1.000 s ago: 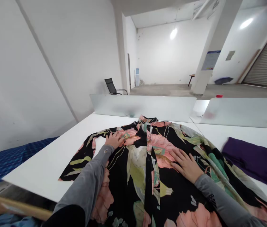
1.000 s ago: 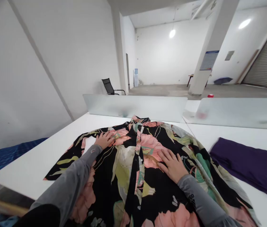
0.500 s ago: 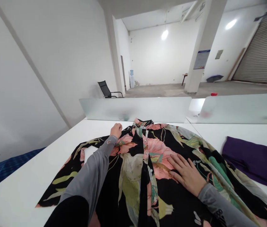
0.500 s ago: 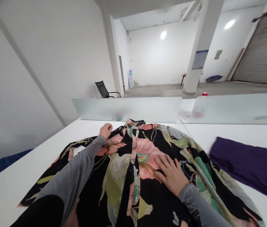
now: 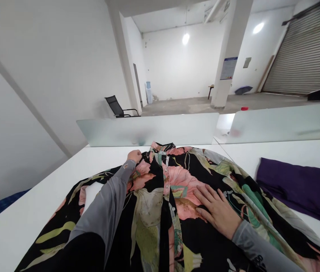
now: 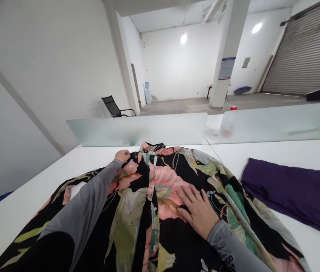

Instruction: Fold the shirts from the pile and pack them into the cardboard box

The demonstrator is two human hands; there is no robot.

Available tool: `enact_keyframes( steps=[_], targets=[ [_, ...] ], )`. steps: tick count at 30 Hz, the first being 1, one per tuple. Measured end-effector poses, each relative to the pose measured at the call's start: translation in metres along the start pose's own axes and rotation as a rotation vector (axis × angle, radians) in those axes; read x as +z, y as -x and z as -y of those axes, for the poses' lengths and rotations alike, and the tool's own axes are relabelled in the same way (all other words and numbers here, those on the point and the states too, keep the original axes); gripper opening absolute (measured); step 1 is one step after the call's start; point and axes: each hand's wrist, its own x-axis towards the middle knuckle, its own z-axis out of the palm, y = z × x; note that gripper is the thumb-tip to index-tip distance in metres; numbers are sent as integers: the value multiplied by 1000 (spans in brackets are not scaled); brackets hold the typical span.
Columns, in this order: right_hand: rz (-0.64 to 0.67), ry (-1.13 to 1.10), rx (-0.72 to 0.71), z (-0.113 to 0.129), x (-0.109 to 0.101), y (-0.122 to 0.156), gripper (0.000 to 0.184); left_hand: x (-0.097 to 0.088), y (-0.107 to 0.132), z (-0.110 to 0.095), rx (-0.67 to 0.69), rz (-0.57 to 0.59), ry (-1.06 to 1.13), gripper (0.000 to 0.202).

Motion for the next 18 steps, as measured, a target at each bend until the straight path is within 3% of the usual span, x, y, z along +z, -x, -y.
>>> enact_keyframes(
  steps=[5,10,14,16,18],
  targets=[
    [27,13,4,3,-5,-1,58,9,-10,-1,-99,-145,-9,27],
    [42,16,6,3,-6,-1,57,33,13,-2,-29,-167,3,51],
    [32,12,10,3,-5,0,58,29,18,-15,156,-270,101,38],
    [28,13,12,3,-4,0,59,25,10,-27,233,-256,156,36],
    [31,16,13,3,-4,0,59,25,-3,-39,216,-207,173,36]
  ],
)
